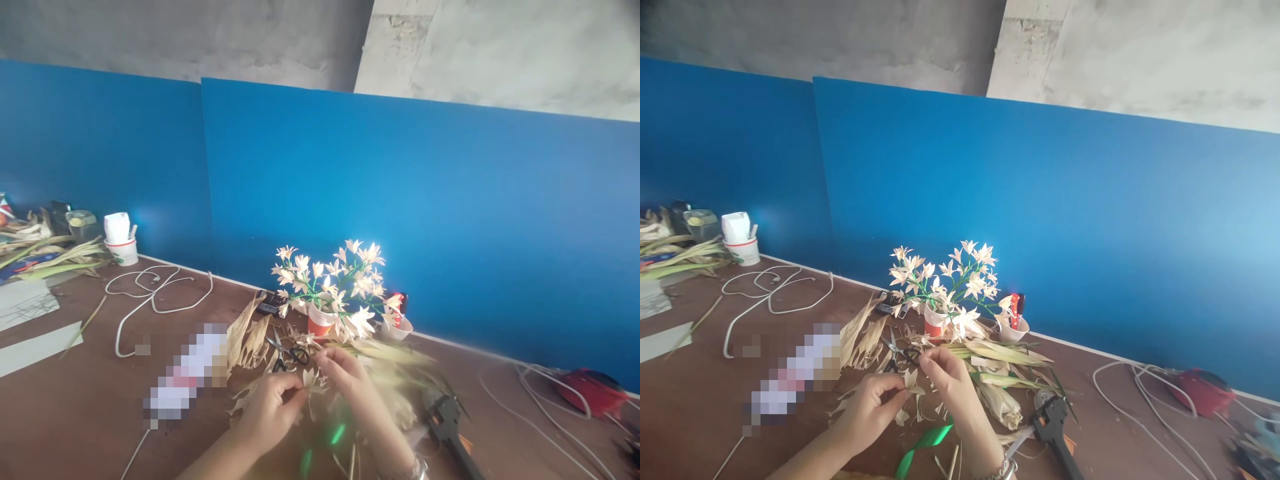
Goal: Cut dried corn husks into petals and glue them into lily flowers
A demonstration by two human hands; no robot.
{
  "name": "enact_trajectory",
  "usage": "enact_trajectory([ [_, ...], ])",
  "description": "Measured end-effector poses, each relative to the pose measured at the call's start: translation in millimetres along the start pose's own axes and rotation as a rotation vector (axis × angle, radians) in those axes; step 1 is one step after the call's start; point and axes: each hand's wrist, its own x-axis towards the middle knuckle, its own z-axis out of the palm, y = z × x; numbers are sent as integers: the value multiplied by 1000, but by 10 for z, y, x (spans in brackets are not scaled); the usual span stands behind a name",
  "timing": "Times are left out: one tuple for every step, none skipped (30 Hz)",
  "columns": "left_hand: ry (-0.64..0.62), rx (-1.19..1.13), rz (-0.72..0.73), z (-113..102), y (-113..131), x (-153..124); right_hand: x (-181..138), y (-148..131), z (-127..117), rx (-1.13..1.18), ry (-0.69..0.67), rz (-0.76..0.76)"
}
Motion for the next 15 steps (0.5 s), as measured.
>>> enact_trajectory([
  [0, -8, -6, 2, -3, 2, 0, 5, 6, 1, -29, -10],
  [0, -18, -12, 1, 3, 2, 2, 9, 14, -6, -37, -25],
  [4, -28, -19, -2, 14, 0, 6, 11, 22, -26, -27, -42],
  [11, -36, -27, -7, 28, -3, 11, 11, 31, -52, -5, -58],
  [24, -39, -36, -12, 41, -5, 16, 11, 38, -77, 23, -69],
  [38, -39, -43, -17, 52, -7, 21, 10, 44, -93, 42, -61],
  [47, -42, -46, -20, 59, -7, 26, 11, 49, -95, 49, -35],
  [49, -52, -46, -21, 63, -6, 29, 16, 53, -89, 43, 0],
  [40, -70, -44, -20, 64, -3, 31, 26, 57, -81, 25, 37],
  [25, -90, -44, -15, 63, 2, 33, 40, 61, -71, -1, 77],
  [10, -109, -51, -9, 62, 8, 34, 58, 65, -58, -30, 114],
  [-6, -123, -67, -1, 62, 15, 36, 78, 69, -44, -56, 148],
  [-19, -135, -95, 8, 62, 22, 39, 98, 73, -31, -72, 174],
  [-27, -147, -132, 17, 64, 29, 43, 117, 76, -17, -76, 195],
  [-37, -165, -172, 26, 67, 36, 47, 132, 78, -1, -67, 205],
])
